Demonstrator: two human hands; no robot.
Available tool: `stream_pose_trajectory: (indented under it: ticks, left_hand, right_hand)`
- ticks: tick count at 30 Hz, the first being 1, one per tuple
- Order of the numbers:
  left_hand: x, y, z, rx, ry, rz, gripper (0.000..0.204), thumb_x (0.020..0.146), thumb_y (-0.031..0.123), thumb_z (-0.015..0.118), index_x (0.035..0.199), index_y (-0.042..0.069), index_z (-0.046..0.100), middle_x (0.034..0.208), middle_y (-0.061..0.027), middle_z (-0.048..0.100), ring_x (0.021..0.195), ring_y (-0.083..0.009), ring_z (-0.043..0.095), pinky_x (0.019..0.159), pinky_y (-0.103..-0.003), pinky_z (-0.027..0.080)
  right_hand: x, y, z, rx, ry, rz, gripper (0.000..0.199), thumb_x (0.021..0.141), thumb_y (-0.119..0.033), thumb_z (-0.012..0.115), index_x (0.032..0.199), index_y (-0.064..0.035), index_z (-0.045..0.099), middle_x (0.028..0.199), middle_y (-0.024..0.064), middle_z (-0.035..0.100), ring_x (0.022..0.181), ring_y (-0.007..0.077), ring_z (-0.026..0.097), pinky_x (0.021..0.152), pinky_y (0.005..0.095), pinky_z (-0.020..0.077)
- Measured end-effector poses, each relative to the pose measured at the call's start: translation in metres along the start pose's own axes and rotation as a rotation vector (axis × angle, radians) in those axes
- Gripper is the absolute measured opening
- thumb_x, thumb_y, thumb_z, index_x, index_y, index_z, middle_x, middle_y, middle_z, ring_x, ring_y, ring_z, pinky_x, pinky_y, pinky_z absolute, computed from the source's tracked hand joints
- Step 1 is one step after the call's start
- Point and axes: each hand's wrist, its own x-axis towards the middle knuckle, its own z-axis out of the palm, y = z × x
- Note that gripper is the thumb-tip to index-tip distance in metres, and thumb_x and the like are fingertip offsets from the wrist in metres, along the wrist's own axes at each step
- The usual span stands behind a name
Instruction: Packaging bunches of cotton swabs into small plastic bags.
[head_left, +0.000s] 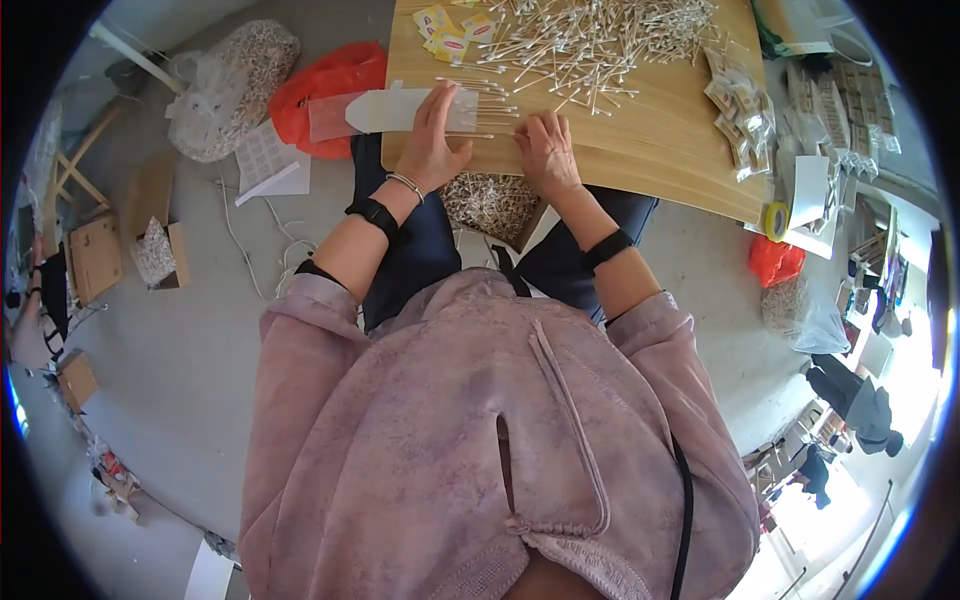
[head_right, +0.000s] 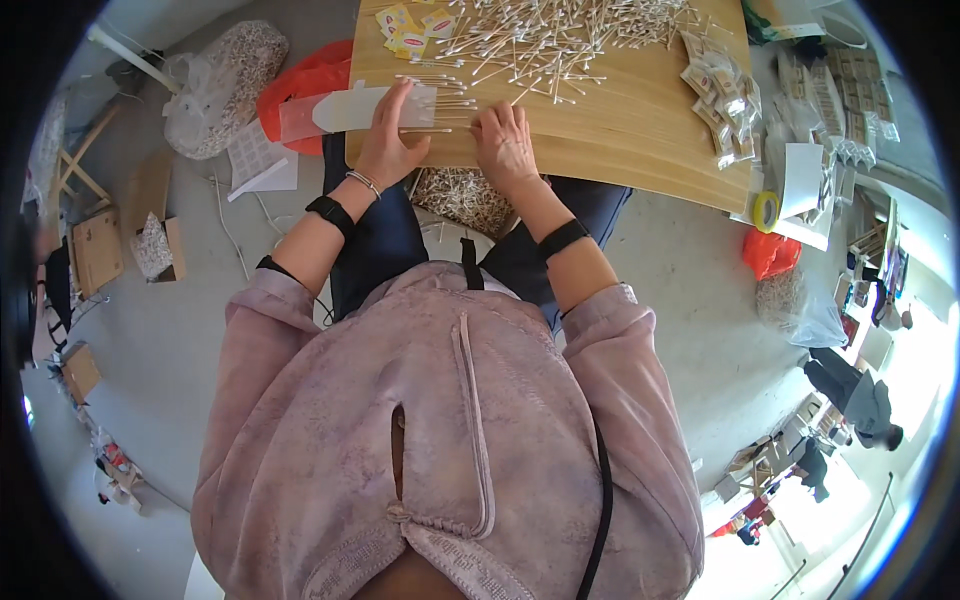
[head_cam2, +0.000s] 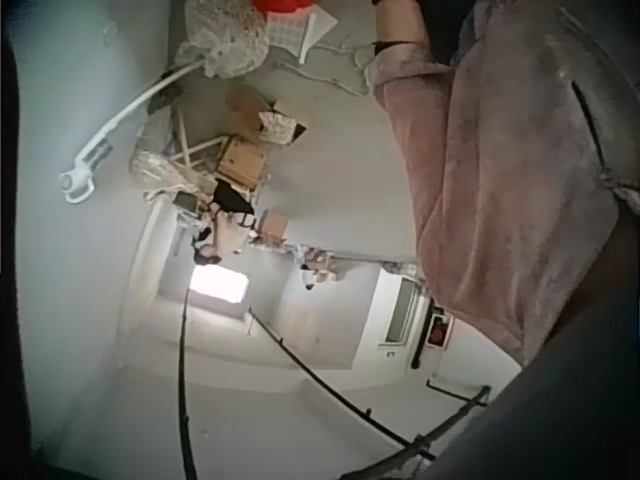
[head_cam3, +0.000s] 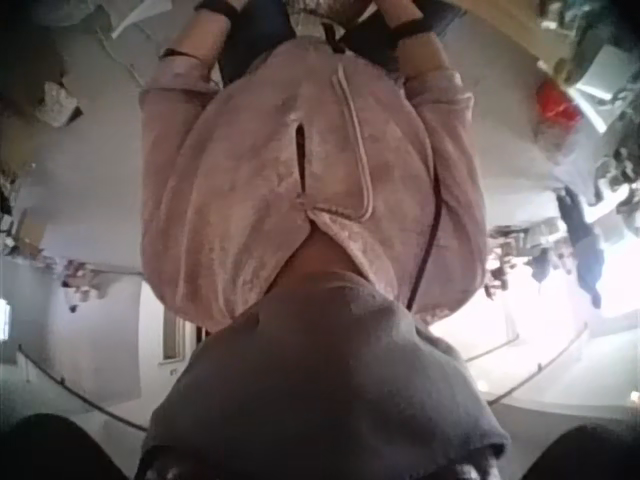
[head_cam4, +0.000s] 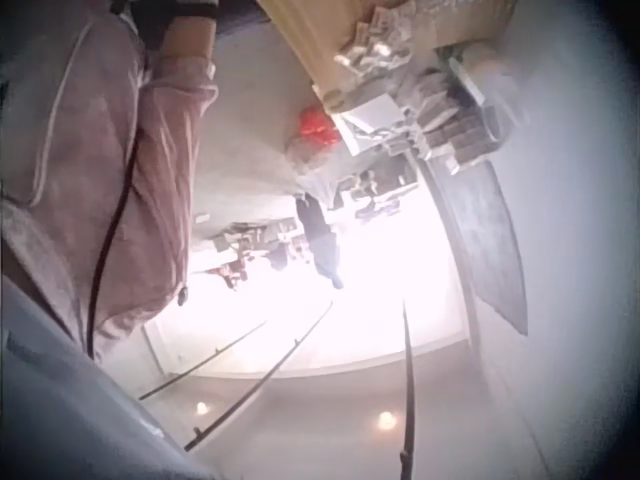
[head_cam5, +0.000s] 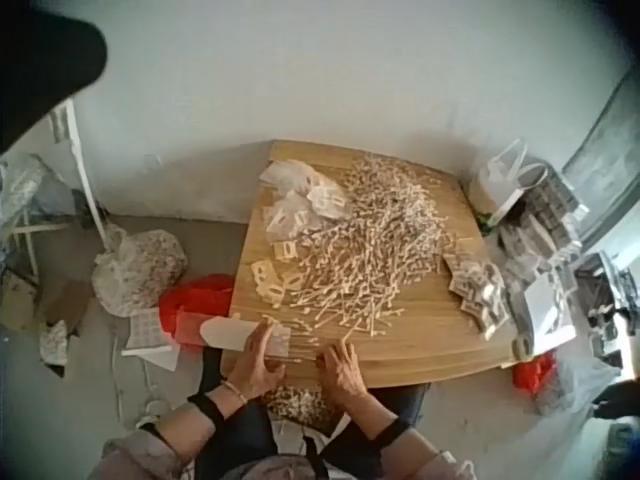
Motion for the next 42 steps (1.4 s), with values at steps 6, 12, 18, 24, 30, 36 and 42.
stream_pose_trajectory:
  ticks: [6, 12, 18, 24, 30, 36, 42]
  left_hand:
    - [-0.001, -0.006, 0.003, 0.077, 0.033, -0.018, 0.07, 0.072, 0.007, 0.066, 0.134, 0.003, 0.033, 0.136, -0.0178, 0.037, 0.127, -0.0339, 0.035, 0.106, -0.039, 0.034]
    - [0.005, 0.0, 0.015, 0.186, 0.092, -0.083, 0.069, 0.074, 0.011, 0.069, 0.132, 0.003, 0.034, 0.134, -0.0179, 0.038, 0.124, -0.0353, 0.037, 0.104, -0.04, 0.034]
    - [0.003, 0.001, 0.007, 0.124, 0.085, -0.064, 0.074, 0.071, 0.012, 0.072, 0.133, 0.004, 0.034, 0.134, -0.0182, 0.038, 0.125, -0.0354, 0.036, 0.105, -0.04, 0.034]
    - [0.001, -0.003, -0.001, 0.074, 0.05, -0.044, 0.074, 0.07, 0.011, 0.072, 0.133, 0.004, 0.034, 0.134, -0.0188, 0.038, 0.126, -0.0347, 0.035, 0.105, -0.04, 0.035]
    - [0.001, -0.005, 0.004, 0.074, 0.069, -0.04, 0.073, 0.07, 0.01, 0.071, 0.133, 0.005, 0.035, 0.135, -0.0174, 0.038, 0.127, -0.034, 0.035, 0.105, -0.04, 0.035]
    - [0.003, -0.002, 0.005, 0.092, 0.081, -0.104, 0.071, 0.07, 0.01, 0.071, 0.131, 0.004, 0.036, 0.133, -0.0178, 0.039, 0.125, -0.0347, 0.037, 0.105, -0.041, 0.034]
    - [0.01, -0.003, 0.005, 0.219, 0.118, -0.035, 0.076, 0.069, 0.017, 0.073, 0.132, 0.002, 0.034, 0.133, -0.02, 0.038, 0.126, -0.037, 0.034, 0.106, -0.044, 0.03]
  right_hand:
    - [-0.027, -0.001, -0.033, -0.018, -0.247, -0.064, 0.015, 0.077, -0.01, 0.062, 0.091, -0.0065, 0.058, 0.098, 0.0117, 0.052, 0.098, 0.0329, 0.048, 0.085, 0.0418, 0.0419]
    - [-0.012, -0.003, -0.01, 0.246, 0.024, 0.055, 0.016, 0.076, -0.003, 0.057, 0.092, -0.0039, 0.06, 0.098, 0.014, 0.054, 0.096, 0.0341, 0.05, 0.084, 0.0417, 0.0431]
    - [0.006, -0.014, 0.012, 0.273, 0.249, 0.204, 0.013, 0.076, -0.003, 0.059, 0.089, -0.0053, 0.062, 0.096, 0.0127, 0.054, 0.094, 0.0331, 0.05, 0.082, 0.0407, 0.0435]
    - [0.012, -0.014, 0.016, 0.017, 0.02, 0.083, 0.01, 0.077, -0.012, 0.064, 0.086, -0.0078, 0.062, 0.093, 0.0106, 0.052, 0.093, 0.0316, 0.049, 0.083, 0.0408, 0.0432]
    - [0.015, -0.009, 0.012, 0.007, -0.008, 0.102, 0.01, 0.079, -0.011, 0.061, 0.087, -0.0071, 0.06, 0.093, 0.012, 0.052, 0.093, 0.0324, 0.049, 0.082, 0.0414, 0.0431]
    - [-0.011, -0.001, -0.02, 0.039, -0.199, 0.025, 0.01, 0.08, -0.01, 0.06, 0.089, -0.0066, 0.059, 0.093, 0.0134, 0.052, 0.093, 0.0334, 0.051, 0.082, 0.0424, 0.044]
    - [-0.015, -0.006, -0.02, 0.109, -0.125, 0.008, 0.018, 0.08, -0.005, 0.056, 0.097, -0.0043, 0.059, 0.101, 0.0151, 0.055, 0.095, 0.0348, 0.051, 0.084, 0.0421, 0.0445]
